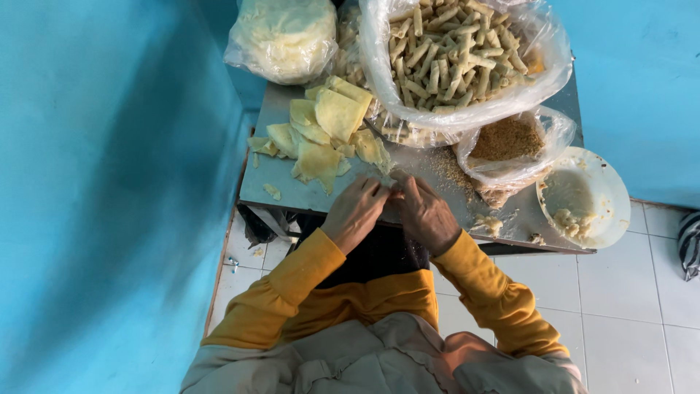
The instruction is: The person sits at a small table and shapes pieces of dough by hand, rolling and pinching them into stick shapes. They dip the shaped sticks into a brown powder in a plastic bag and place the finished sticks into a large bag filled with similar sticks.
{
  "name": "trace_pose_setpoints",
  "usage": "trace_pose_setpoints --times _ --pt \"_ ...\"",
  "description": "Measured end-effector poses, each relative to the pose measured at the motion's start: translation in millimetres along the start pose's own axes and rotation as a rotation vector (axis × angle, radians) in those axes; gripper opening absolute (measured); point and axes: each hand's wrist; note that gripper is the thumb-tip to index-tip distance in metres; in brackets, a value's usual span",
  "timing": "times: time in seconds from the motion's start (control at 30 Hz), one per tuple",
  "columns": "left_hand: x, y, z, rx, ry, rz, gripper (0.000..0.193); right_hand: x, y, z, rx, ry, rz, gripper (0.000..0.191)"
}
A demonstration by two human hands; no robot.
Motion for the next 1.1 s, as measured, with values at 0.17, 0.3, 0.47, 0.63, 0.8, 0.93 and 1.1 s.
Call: trace_pose_setpoints --times 0.17,0.3,0.47,0.63,0.8,0.93,1.1 --pt "-3.1 -1.4 0.3 0.062 0.073 0.049 0.015 -8.4 6.9 -10.2 -0.144 0.028 0.079 0.044" --pt "-1.2 -0.6 -0.2 0.021 0.071 0.055 0.020 -8.8 9.8 -14.3 -0.196 -0.100 0.142 0.050" --pt "10.2 1.6 -5.0 -0.010 -0.005 0.002 0.024 5.7 2.4 -3.6 0.063 0.062 -0.014 0.044" --pt "28.4 2.1 -14.8 -0.268 -0.075 -0.021 0.032 28.6 5.8 13.7 0.272 0.067 -0.016 0.053" --pt "10.7 -26.1 -11.3 -0.412 0.039 -0.010 0.045 19.8 1.9 13.4 0.449 0.155 0.045 0.068" --pt "0.9 -18.5 6.8 -0.270 0.204 -0.139 0.069 -4.9 10.5 -6.0 0.466 0.258 0.055 0.081" --pt "9.3 34.0 44.5 -0.284 0.351 -0.250 0.047 -1.3 3.0 -15.9 0.203 0.039 -0.008 0.078"
Point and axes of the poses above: each hand's wrist, its own x-axis away from the middle knuckle, its own y-axis out of the back of the hand, z = x × y, and after that the axes turned 11 degrees about -z, right-handed
